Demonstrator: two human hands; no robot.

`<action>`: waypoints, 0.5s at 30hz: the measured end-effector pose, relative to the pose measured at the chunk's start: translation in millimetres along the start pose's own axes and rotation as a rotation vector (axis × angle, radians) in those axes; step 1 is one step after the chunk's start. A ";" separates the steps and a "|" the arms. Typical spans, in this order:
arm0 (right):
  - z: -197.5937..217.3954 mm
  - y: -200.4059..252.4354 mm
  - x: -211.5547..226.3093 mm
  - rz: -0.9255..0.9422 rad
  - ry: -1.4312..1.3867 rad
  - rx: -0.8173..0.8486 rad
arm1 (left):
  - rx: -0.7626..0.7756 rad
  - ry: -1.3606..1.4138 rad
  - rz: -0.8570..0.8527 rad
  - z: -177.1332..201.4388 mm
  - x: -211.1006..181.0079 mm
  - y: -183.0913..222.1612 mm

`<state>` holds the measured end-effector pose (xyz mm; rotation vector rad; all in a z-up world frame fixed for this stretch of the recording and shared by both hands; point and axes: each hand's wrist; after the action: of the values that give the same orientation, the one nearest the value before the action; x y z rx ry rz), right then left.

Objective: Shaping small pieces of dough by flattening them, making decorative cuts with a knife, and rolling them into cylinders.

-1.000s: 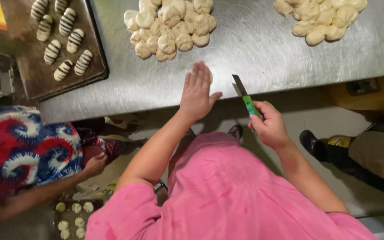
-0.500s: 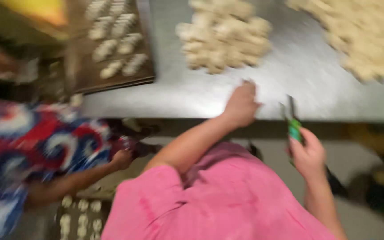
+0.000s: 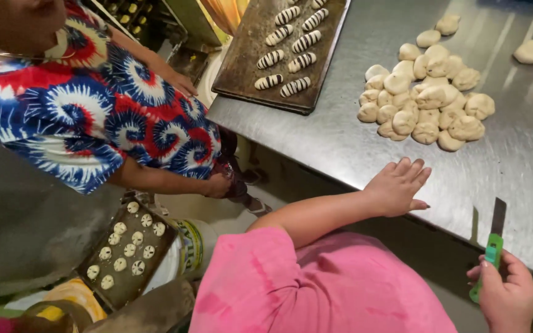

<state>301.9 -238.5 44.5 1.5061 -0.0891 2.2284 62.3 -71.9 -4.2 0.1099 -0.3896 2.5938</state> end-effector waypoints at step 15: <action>-8.4 -32.0 -8.1 -0.046 -0.344 0.148 | 0.154 0.051 -0.204 -16.8 2.7 4.5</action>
<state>309.8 -209.8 27.7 1.9398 0.0054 1.9557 57.6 -69.5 -21.0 0.1297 -0.1513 2.4166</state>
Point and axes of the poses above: each hand's wrist, its own y-axis away from the middle knuckle, its own z-axis out of the back of the hand, x = y × z, and after that the axes turned 6 degrees about -y, right-handed
